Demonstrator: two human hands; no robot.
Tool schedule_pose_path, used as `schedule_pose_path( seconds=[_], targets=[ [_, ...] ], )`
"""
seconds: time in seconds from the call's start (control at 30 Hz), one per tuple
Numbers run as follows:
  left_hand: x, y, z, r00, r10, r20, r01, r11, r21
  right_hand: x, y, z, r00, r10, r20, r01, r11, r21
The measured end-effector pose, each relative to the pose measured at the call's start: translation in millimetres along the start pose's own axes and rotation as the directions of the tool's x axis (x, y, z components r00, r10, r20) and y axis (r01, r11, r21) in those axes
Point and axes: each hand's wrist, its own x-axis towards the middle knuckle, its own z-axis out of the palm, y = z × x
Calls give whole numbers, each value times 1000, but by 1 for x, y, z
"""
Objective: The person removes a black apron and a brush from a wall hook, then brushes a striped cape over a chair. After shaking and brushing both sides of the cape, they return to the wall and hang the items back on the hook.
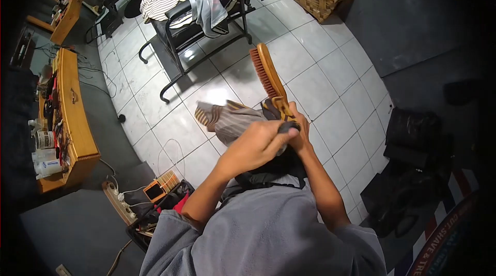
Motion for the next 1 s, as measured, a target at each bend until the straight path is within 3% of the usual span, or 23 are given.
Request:
schedule_pose_path(
  seconds=[0.07,0.1,0.13,0.2,0.27,0.33,0.4,0.47,0.5,0.53,0.57,0.6,0.63,0.67,0.7,0.73,0.77,0.8,0.83,0.87,0.9,0.93,1.0],
  targets=[
    [-8,3,-15,964,-230,-136,204,962,-181,2,14,2,979,-173,-105,174,985,-4],
    [-10,-2,-26,947,-309,-91,269,914,-306,6,23,2,975,-165,-149,176,982,62],
    [-16,-16,-35,960,-247,-134,219,956,-195,7,33,-3,964,-215,-155,216,976,-6],
    [-27,-28,-48,957,-257,-137,253,966,-47,9,44,-15,986,-94,-138,77,990,-122],
    [-41,-91,-47,961,-225,158,177,947,269,8,54,-27,974,-165,-154,145,981,-130],
    [-51,-143,-29,703,-545,457,327,818,473,9,60,-38,953,-242,-181,217,965,-148],
    [-53,-142,-17,646,-525,554,497,840,217,7,62,-43,922,-342,-179,267,899,-347],
    [-58,-161,-4,679,-499,539,352,865,358,9,73,-46,892,-399,-211,301,874,-382],
    [-79,-200,16,974,2,229,-90,922,376,13,87,-44,862,-421,-282,301,874,-382],
    [-74,-192,11,974,11,225,-99,917,386,17,104,-40,825,-441,-354,303,873,-383],
    [-67,-172,1,915,-252,316,175,952,251,19,127,-32,871,-345,-350,217,909,-356],
    [-60,-151,-8,770,-466,435,454,880,138,21,148,-25,864,-354,-359,222,907,-358],
    [-51,-131,-11,680,-557,478,510,826,238,24,167,-20,970,-116,-215,79,982,-172],
    [-59,-144,-1,792,-505,343,404,855,325,24,177,-19,994,107,-20,-107,994,-9],
    [-65,-160,5,802,-488,343,438,872,216,27,181,-23,995,94,-35,-94,996,-7],
    [-66,-179,9,813,-471,343,464,879,107,31,184,-28,955,205,213,-231,967,105],
    [-60,-215,17,822,-462,334,450,885,117,38,186,-31,847,267,460,-381,907,176],
    [-54,-259,27,621,-650,437,518,759,394,49,191,-34,855,254,452,-368,912,183],
    [-51,-288,34,369,-815,447,494,580,648,59,199,-37,853,168,494,-208,978,26],
    [-49,-303,38,380,-816,437,491,578,652,70,202,-41,836,90,541,-27,992,-123],
    [-40,-314,38,578,-722,381,548,689,475,81,193,-52,898,62,435,59,964,-259],
    [-25,-306,32,745,-606,278,539,793,284,94,182,-62,947,79,313,22,951,-308],
    [19,-270,7,861,-509,-27,451,735,506,117,152,-88,999,38,32,-25,944,-328]
  ],
)
